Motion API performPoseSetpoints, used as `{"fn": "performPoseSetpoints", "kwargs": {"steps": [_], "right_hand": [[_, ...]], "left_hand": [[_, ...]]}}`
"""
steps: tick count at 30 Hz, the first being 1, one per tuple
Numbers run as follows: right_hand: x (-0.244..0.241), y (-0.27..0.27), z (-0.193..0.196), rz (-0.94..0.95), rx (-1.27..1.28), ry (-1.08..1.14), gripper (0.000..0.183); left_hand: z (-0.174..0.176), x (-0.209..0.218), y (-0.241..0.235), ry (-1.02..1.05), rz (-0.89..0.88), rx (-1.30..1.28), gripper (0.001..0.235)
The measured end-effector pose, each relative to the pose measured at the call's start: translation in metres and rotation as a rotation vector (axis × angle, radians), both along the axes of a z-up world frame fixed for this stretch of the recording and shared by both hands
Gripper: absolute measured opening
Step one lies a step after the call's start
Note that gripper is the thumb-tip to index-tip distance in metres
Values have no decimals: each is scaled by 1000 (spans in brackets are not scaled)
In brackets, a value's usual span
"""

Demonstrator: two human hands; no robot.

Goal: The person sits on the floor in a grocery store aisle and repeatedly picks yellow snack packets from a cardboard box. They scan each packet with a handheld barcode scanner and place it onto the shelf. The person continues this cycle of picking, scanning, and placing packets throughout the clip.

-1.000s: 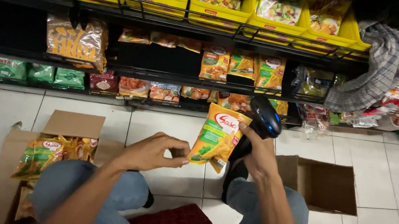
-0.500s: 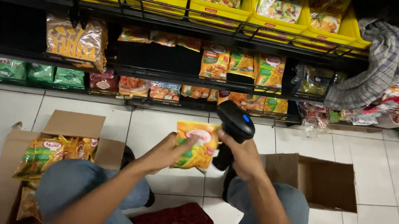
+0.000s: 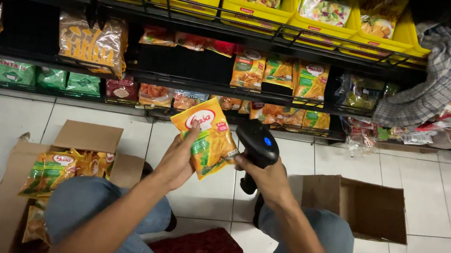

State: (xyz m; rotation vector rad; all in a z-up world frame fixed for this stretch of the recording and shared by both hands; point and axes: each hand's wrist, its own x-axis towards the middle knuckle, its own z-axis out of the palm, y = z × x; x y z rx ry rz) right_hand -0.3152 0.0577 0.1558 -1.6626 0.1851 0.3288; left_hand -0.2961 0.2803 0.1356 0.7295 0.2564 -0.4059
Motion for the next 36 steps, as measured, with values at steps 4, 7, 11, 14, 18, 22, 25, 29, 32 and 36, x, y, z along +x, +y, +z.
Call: {"fn": "performPoseSetpoints", "kwargs": {"steps": [4, 7, 11, 14, 18, 22, 25, 29, 32, 36], "right_hand": [[7, -4, 10, 39, -61, -25, 20], [5, -4, 3, 22, -55, -27, 21], [0, 9, 6, -15, 32, -22, 28], [-5, 10, 6, 1, 54, 20, 33], [-4, -2, -8, 16, 18, 29, 31], [2, -14, -15, 36, -195, -168, 31], [9, -11, 2, 68, -401, -318, 41], [0, -8, 4, 252, -647, -514, 61], [-13, 2, -3, 483, -779, -727, 49], [-31, 17, 19, 658, -828, -914, 41]], "left_hand": [[4, 4, 5, 15, -30, -28, 57], [10, 6, 5, 49, -17, -55, 61], [7, 4, 3, 72, -2, -113, 65], [2, 3, 2, 127, -29, -153, 71], [-14, 16, 13, 82, 109, -98, 72], [-22, 19, 12, -23, 291, 183, 65], [-67, 4, -11, 232, 149, 275, 67], [-65, -21, -42, 420, -188, -160, 75], [-70, -19, -39, 448, -286, -334, 82], [-81, -1, -32, 375, -259, -381, 75]]}}
